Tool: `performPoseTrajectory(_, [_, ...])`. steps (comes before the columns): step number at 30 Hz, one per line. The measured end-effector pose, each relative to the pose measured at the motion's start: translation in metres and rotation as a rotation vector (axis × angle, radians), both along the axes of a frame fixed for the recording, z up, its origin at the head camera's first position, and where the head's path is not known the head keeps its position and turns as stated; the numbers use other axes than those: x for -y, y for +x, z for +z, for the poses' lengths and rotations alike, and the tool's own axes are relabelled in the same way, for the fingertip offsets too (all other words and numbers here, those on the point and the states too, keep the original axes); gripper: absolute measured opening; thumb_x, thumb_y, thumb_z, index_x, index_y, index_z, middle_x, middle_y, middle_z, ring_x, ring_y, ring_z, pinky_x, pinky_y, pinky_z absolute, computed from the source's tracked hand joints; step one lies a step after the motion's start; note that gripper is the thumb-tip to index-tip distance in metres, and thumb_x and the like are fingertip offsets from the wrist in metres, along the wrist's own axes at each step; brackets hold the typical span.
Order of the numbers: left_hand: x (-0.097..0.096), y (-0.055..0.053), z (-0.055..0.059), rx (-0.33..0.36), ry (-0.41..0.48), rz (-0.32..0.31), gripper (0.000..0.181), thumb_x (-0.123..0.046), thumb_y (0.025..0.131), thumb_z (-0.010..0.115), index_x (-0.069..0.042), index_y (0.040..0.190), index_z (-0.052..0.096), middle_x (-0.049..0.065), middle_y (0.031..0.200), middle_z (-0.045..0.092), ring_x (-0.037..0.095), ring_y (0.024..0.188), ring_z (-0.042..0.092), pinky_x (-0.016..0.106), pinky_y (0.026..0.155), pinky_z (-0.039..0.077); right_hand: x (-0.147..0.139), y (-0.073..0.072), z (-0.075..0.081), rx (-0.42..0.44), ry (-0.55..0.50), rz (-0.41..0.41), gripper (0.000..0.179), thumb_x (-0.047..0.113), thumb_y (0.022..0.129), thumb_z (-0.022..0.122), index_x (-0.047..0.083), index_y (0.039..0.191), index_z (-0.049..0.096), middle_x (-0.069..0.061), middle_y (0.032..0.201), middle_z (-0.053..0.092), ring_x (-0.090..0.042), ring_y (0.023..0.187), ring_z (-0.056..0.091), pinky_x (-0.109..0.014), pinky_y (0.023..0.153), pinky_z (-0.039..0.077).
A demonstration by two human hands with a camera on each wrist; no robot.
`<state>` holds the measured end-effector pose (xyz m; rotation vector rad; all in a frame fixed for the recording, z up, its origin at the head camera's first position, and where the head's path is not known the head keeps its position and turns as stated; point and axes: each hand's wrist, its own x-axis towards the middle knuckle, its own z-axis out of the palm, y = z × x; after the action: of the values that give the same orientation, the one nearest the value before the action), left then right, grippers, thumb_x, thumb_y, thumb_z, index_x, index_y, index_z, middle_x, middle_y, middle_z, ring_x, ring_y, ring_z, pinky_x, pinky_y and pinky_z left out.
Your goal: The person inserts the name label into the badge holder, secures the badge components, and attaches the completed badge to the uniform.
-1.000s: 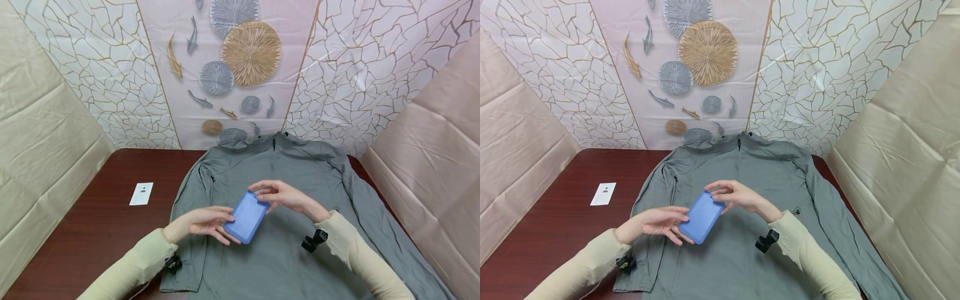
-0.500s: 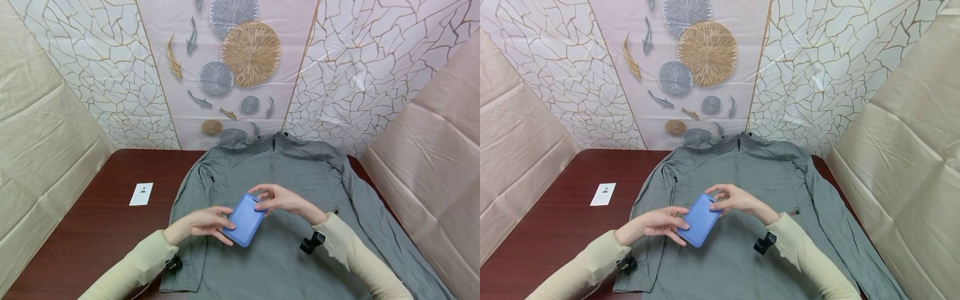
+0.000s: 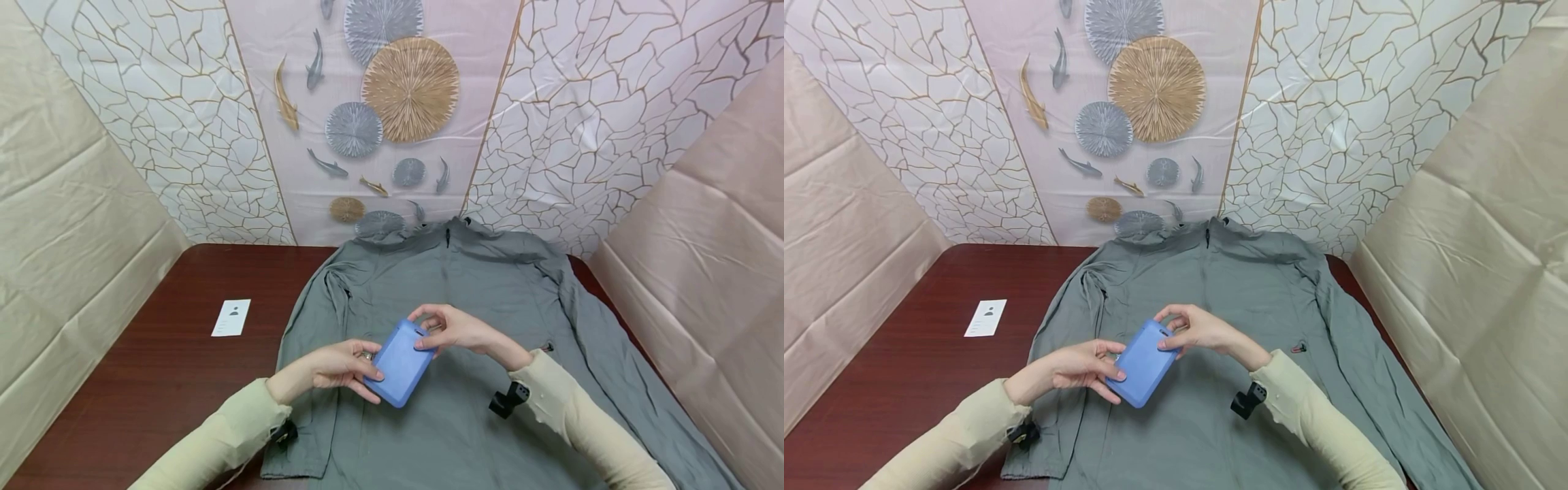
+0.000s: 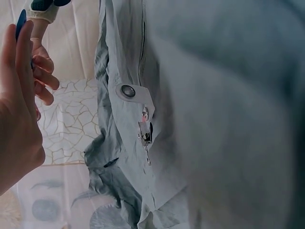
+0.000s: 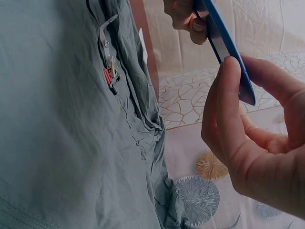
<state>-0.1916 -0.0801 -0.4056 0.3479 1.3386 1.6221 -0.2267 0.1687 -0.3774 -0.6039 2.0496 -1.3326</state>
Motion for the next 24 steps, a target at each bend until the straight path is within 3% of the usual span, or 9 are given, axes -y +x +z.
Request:
performPoseTrajectory(13, [-0.0002,-0.0004,-0.0005,-0.011,-0.006,0.005,0.051,0.004,0.087,0.049,0.005,0.134,0.03,0.018,0.11,0.059,0.03,0.099,0.061,0.044,0.086,0.048,0.0021,0.0001,0.0026,-0.009,0.016,0.023,0.05,0.017,0.079,0.068,0.001,0.119,0.043,-0.004,0.084,0.062,-0.012,0.067,0.061,-0.028,0.057,0.051])
performPoseTrajectory(24, [-0.0008,0.0004,0.0001,-0.021,-0.008,0.01,0.05,0.003,0.087,0.05,0.006,0.133,0.03,0.023,0.116,0.055,0.033,0.102,0.059,0.044,0.086,0.049,0.0005,-0.0029,0.001,-0.007,0.009,0.009,0.049,0.016,0.079,0.068,0.001,0.119,0.045,-0.006,0.087,0.064,-0.014,0.07,0.063,-0.037,0.061,0.053])
